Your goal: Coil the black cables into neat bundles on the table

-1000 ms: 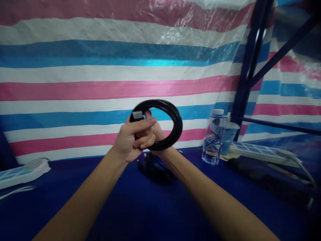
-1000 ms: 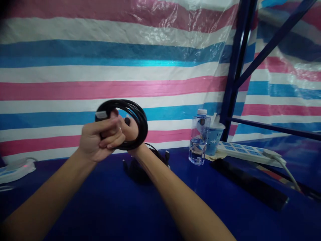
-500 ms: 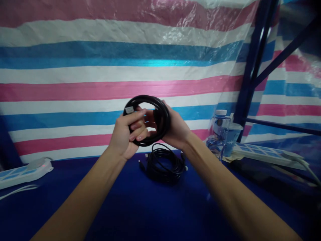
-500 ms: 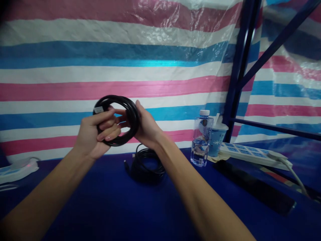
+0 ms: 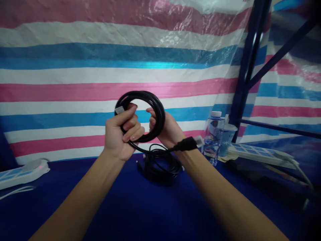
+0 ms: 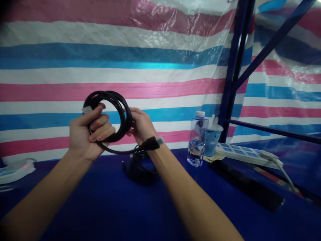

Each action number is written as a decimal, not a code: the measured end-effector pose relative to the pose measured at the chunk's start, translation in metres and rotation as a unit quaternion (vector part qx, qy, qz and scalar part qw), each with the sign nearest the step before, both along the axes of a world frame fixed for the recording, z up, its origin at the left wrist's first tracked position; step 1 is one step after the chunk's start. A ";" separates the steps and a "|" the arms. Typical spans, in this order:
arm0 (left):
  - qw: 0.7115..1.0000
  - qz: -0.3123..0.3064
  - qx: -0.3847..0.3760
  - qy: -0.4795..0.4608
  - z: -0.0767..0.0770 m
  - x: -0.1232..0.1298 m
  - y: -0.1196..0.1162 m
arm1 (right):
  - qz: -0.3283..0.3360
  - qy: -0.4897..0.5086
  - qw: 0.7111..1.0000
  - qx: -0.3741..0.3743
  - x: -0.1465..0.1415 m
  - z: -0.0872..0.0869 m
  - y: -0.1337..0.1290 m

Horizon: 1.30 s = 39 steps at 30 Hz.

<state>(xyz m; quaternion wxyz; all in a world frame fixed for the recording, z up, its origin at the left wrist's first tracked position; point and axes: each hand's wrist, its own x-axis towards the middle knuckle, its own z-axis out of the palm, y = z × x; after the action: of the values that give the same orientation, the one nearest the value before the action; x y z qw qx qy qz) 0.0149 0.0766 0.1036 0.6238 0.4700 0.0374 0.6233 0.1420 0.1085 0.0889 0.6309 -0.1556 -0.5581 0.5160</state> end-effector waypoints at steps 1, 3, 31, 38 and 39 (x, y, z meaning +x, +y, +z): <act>1.000 0.012 0.003 -0.018 0.002 -0.004 0.002 | -0.010 -0.014 1.000 -0.007 0.007 -0.001 0.003; 0.998 0.037 0.003 -0.053 0.006 -0.013 0.006 | 0.006 -0.082 0.996 0.023 0.022 -0.003 0.007; 0.996 -0.031 -0.058 0.060 0.004 -0.007 0.005 | 0.093 -0.315 0.934 0.137 0.031 0.015 -0.031; 0.991 0.103 -0.044 0.078 0.000 -0.010 0.020 | 0.066 -0.230 0.968 0.076 0.017 0.013 -0.033; 0.987 0.145 -0.021 0.073 -0.001 -0.009 0.020 | 0.008 -0.221 0.971 0.090 0.011 0.012 -0.031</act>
<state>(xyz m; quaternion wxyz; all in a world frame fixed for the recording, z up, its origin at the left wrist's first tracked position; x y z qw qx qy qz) 0.0056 0.0969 0.1025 0.5319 0.4908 0.1633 0.6705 0.1533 0.0771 0.1012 0.4993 -0.2039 -0.7292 0.4212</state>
